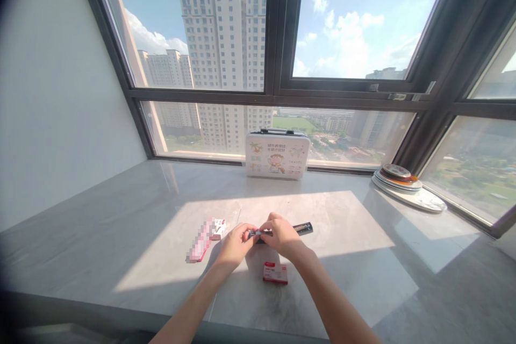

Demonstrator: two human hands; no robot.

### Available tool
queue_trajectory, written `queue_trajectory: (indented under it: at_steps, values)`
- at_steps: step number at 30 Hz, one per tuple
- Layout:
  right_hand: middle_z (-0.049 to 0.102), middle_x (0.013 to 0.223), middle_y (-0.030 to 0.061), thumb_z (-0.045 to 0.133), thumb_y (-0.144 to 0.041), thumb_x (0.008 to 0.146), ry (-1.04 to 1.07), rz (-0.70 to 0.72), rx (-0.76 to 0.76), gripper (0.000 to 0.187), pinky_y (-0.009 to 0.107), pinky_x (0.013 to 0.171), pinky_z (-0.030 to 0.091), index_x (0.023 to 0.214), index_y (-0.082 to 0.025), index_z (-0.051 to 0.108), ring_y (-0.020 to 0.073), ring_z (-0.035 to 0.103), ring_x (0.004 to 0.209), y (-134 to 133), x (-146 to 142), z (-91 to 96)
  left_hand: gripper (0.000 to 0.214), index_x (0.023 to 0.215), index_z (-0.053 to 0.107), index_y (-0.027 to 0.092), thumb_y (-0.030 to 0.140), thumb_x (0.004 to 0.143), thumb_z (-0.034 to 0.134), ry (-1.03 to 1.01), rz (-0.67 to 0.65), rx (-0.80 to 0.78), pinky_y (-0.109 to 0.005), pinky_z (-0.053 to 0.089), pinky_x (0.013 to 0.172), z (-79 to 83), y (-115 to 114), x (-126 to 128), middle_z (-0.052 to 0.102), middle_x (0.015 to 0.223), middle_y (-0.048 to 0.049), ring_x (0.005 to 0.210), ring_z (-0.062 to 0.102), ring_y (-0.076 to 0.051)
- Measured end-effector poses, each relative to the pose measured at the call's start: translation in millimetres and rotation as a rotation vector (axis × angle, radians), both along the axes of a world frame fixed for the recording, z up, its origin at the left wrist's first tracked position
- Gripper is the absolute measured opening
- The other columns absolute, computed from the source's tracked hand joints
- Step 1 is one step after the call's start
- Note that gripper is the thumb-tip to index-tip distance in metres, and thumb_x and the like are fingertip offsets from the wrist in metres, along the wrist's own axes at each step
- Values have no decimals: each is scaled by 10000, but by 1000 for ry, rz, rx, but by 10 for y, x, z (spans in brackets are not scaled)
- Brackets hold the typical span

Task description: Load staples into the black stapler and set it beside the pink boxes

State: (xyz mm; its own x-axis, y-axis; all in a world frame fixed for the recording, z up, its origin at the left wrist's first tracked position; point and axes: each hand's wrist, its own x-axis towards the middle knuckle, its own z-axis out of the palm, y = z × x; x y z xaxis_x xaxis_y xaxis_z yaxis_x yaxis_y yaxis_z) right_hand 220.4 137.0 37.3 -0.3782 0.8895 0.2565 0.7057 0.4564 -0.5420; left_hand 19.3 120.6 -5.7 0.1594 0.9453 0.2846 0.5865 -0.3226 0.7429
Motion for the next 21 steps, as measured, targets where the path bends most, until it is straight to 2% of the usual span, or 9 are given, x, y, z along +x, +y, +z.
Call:
queue_trajectory:
  at_steps: [3,7,11,14,17,19,21]
  values:
    - [623,924,15,747,-202,800,-20,-69,16,220,276,696,412,1008,-268,780,155,572,743,-59,18,-9,206,1066,714,271,282,863,682,36,37,19,-277,438,774,19,-29,7,599,931,-4,875,584,-183]
    - [608,818,1,723,-235,825,-41,-116,6,82,271,631,344,900,-255,750,148,529,684,-210,9,18,253,1030,733,293,302,784,790,94,55,37,-352,413,927,51,-76,26,625,1074,-51,1076,552,-262]
    - [629,778,-17,670,-345,892,-21,-62,-39,210,270,650,371,1089,-307,732,166,562,721,-424,80,67,224,1035,737,307,326,813,764,136,65,24,-347,409,914,38,-78,41,632,1071,-42,1063,558,-256]
    - [621,759,-9,606,-466,933,105,-104,-160,279,273,641,403,1092,-263,714,170,566,715,-550,377,40,257,1064,730,327,365,813,771,152,73,19,-349,405,922,8,-54,41,637,1093,-24,1057,567,-244]
    - [600,705,-6,581,-604,921,223,-227,-407,415,259,536,382,970,-205,684,141,535,593,-608,810,-70,296,1097,726,334,402,812,771,160,64,13,-355,404,941,-8,-37,38,635,1138,-20,1061,578,-242]
    - [605,690,-19,590,-678,887,300,-311,-543,513,247,452,327,1092,-211,644,116,490,484,-604,1035,-144,317,1107,726,330,419,806,772,166,50,6,-354,407,949,-2,-42,38,627,1178,-22,1073,587,-243]
    - [640,757,-13,620,-707,852,412,-349,-569,605,238,424,307,1228,-234,588,104,487,461,-563,1129,-170,324,1104,727,331,439,802,769,172,30,3,-348,411,950,17,-61,40,621,1203,-21,1085,594,-243]
